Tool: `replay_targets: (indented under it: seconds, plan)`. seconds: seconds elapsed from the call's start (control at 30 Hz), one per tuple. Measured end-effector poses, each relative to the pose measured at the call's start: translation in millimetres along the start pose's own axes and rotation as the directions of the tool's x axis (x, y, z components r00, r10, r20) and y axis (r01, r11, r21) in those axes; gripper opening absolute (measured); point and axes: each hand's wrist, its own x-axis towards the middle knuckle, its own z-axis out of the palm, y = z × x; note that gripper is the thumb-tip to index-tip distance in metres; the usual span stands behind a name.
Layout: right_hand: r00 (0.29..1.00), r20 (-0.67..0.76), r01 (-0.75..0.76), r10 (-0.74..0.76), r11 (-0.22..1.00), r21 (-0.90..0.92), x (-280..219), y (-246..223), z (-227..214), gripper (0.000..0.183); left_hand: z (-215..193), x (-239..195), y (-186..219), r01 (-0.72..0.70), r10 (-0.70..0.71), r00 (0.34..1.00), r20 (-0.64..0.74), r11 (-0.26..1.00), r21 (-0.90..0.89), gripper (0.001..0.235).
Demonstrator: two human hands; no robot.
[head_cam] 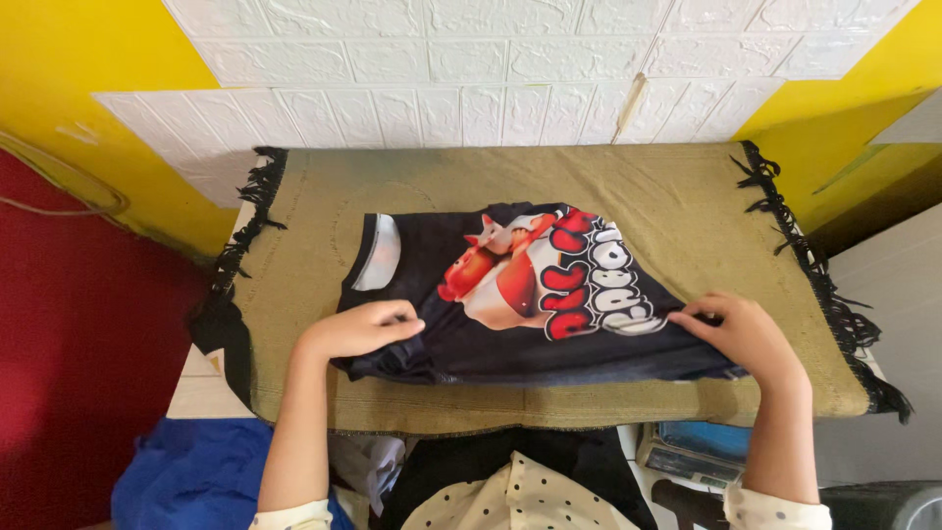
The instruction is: The person picks up a shirt, spreads it out on a flat surface, and smooths it by hand. They fold the shirt into a square and place it into a laundry basket.
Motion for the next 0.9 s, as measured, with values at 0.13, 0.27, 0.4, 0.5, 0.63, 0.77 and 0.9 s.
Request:
replay_targets:
  seconds: [0.13, 0.27, 0.4, 0.5, 0.63, 0.77, 0.9]
  plan:
    - [0.954, 0.221, -0.229, 0.201, 0.967, 0.11, 5, 50, 15, 0.034, 0, 11, 1, 0.039, -0.036, 0.99, 0.139, 0.999, -0.02, 0.036]
    - [0.97, 0.135, -0.225, 0.201, 0.955, 0.195, 16, 104, 22, 0.035, -17, 33, -19, -0.11, 0.107, 0.994, -0.024, 0.973, -0.205, 0.037]
    - [0.979, 0.155, -0.152, 0.128, 0.976, 0.154, 51, 126, 30, 0.031, -40, 84, -38, -0.217, 0.232, 0.869, -0.438, 0.973, 0.085, 0.026]
    - [0.994, 0.103, -0.032, 0.023, 0.995, 0.093, 87, 115, 44, 0.027, -60, 135, -53, -0.238, 0.394, 0.667, -0.633, 0.917, 0.321, 0.019]
    - [0.996, 0.03, -0.075, 0.08, 0.986, -0.149, 126, 80, 68, 0.023, -66, 205, -77, -0.011, 0.261, 0.621, -0.739, 0.945, 0.326, 0.019]
    - [0.988, 0.03, 0.152, -0.15, 0.984, -0.092, 144, 50, 107, 0.037, -56, 246, -99, 0.068, 0.145, 0.789, -0.597, 0.946, 0.318, 0.022]
    - [0.938, 0.087, 0.308, -0.335, 0.923, 0.231, 139, 35, 135, 0.057, -49, 245, -91, -0.027, 0.18, 0.932, -0.314, 0.899, 0.436, 0.052]
